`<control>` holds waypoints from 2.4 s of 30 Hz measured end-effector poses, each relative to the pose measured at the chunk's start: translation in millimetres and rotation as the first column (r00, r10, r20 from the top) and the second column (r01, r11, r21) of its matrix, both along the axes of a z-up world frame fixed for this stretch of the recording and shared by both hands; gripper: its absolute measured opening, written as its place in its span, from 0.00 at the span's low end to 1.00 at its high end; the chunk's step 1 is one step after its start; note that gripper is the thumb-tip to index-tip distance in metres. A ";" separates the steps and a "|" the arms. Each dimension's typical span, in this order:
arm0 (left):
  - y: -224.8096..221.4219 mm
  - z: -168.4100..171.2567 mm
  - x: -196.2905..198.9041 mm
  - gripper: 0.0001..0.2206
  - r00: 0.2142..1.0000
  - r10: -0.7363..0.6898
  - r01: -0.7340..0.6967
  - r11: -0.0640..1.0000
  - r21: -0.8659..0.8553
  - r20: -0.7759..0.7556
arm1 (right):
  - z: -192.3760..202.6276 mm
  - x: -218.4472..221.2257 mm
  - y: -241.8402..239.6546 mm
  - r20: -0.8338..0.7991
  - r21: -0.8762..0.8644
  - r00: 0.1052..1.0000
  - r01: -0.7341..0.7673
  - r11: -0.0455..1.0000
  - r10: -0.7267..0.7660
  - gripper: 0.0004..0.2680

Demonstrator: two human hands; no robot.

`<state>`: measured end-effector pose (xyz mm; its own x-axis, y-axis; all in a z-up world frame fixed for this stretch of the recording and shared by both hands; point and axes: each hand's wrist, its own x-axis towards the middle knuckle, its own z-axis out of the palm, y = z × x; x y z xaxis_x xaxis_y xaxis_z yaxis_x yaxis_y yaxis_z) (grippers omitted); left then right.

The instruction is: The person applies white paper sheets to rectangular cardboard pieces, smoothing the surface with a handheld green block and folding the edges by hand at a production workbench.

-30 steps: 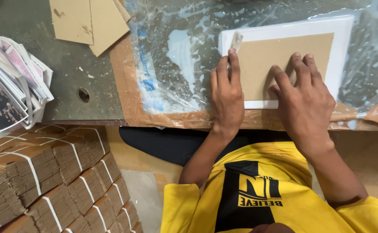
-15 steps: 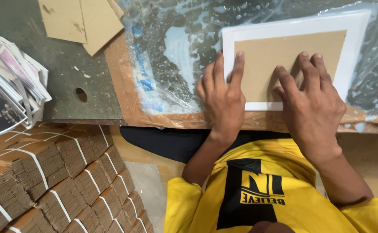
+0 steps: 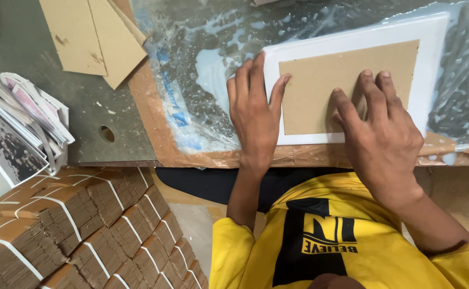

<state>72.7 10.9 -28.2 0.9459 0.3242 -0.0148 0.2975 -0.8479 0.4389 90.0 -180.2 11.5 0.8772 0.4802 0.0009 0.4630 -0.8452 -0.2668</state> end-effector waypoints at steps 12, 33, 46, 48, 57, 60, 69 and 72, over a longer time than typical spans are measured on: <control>-1.2 8.9 8.2 0.23 1.000 0.003 -0.003 0.999 -0.050 -0.009 | -12.7 -6.2 -6.8 -0.034 -0.011 0.999 0.006 1.000 -0.006 0.14; -4.2 13.0 10.8 0.22 0.993 -0.103 0.104 0.994 -0.022 0.055 | -19.2 -13.5 -8.1 0.024 0.032 1.000 0.003 0.999 -0.004 0.15; 1.0 11.7 7.8 0.21 0.995 -0.045 0.048 0.998 -0.030 0.094 | -22.7 -17.6 -7.3 0.021 0.069 0.999 0.025 0.997 -0.026 0.16; 2.7 11.8 8.7 0.20 0.994 -0.047 0.052 0.998 -0.048 0.097 | -23.3 -17.4 -7.7 0.029 0.069 0.999 0.025 0.997 -0.027 0.16; 0.0 14.9 9.9 0.18 0.995 -0.015 0.025 0.995 -0.096 0.103 | -21.5 -16.8 -6.5 0.041 0.069 0.999 0.023 0.997 -0.026 0.15; -0.1 16.8 9.7 0.17 0.990 -0.016 0.029 0.995 -0.091 0.140 | -20.3 -17.5 -5.8 0.042 0.064 0.999 0.019 0.998 -0.021 0.15; -1.2 16.5 8.9 0.15 0.996 -0.010 0.018 0.996 -0.087 0.088 | -19.1 -16.9 -6.6 0.055 0.075 0.998 0.014 0.997 -0.018 0.15; -1.3 17.5 5.5 0.16 0.986 -0.028 0.041 0.997 -0.072 0.167 | -18.4 -18.8 -5.1 0.068 0.077 0.998 0.011 0.997 -0.016 0.15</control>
<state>78.2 9.5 -10.7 0.9480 0.2950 0.1199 0.1863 -0.8192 0.5425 71.1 -185.3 -6.9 0.8800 0.4646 0.0981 0.4714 -0.8296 -0.2992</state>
